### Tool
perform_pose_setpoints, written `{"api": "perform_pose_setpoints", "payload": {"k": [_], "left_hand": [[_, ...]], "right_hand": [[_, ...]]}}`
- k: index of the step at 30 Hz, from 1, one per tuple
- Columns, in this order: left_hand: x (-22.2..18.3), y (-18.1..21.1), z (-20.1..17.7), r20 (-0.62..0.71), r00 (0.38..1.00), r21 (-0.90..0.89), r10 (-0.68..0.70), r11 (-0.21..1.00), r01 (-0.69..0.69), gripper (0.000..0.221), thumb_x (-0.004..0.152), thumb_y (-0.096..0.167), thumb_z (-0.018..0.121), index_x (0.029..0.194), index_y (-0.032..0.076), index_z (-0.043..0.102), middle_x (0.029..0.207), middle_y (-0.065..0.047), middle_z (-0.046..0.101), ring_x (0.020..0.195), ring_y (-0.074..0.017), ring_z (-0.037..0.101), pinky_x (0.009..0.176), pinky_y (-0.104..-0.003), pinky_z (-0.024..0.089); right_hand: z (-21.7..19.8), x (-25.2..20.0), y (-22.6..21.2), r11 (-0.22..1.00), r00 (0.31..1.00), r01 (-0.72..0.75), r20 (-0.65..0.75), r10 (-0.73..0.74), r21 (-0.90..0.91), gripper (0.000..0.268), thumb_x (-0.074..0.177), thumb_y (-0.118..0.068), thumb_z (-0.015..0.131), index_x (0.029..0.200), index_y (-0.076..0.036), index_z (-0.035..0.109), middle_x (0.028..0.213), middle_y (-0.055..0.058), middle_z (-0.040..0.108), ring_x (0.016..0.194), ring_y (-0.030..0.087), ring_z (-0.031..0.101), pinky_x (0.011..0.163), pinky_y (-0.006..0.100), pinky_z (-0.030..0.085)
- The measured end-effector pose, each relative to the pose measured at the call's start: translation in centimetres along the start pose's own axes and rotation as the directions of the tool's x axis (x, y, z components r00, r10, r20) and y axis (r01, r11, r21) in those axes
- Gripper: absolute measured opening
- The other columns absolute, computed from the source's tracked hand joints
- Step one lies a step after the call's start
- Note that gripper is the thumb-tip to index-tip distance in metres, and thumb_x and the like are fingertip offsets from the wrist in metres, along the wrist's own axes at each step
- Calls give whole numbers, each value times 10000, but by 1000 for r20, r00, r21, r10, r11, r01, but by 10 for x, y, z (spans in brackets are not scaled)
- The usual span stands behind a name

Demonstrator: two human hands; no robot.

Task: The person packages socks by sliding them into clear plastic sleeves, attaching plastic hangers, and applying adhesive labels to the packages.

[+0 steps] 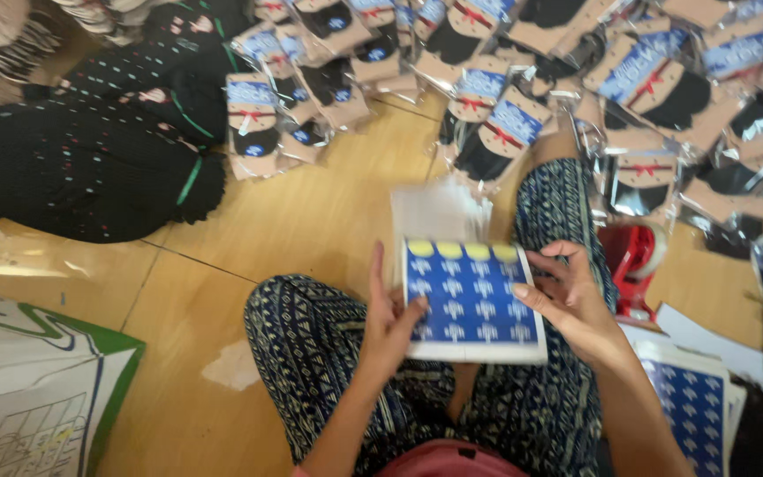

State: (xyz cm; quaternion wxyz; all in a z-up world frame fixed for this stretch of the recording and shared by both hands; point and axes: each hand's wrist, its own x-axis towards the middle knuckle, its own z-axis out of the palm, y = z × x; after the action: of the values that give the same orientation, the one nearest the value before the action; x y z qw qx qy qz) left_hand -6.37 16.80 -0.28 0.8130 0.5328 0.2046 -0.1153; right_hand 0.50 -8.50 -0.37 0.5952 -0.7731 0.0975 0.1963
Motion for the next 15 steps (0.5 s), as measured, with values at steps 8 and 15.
{"api": "perform_pose_setpoints", "payload": {"k": [8,15], "left_hand": [[15,3,14,315,900,-7,301,949,-315,777,776,-37,806,1489,140,552,1380,-176,650,1099,-136,621,862,-291,608],[-1,20,26,319,893,98,318,926,-365,807,691,24,908,1433,132,610,1313,-161,694,1123,-120,550,994,-355,572]], "right_hand": [[-16,-43,-25,921,941,306,69,-331,243,752,707,148,707,1430,8,556,1328,289,661,1051,346,696,813,477,623],[-15,-54,-22,930,952,305,-27,-306,203,550,698,139,797,1234,70,694,1088,238,766,876,215,716,697,343,642]]}}
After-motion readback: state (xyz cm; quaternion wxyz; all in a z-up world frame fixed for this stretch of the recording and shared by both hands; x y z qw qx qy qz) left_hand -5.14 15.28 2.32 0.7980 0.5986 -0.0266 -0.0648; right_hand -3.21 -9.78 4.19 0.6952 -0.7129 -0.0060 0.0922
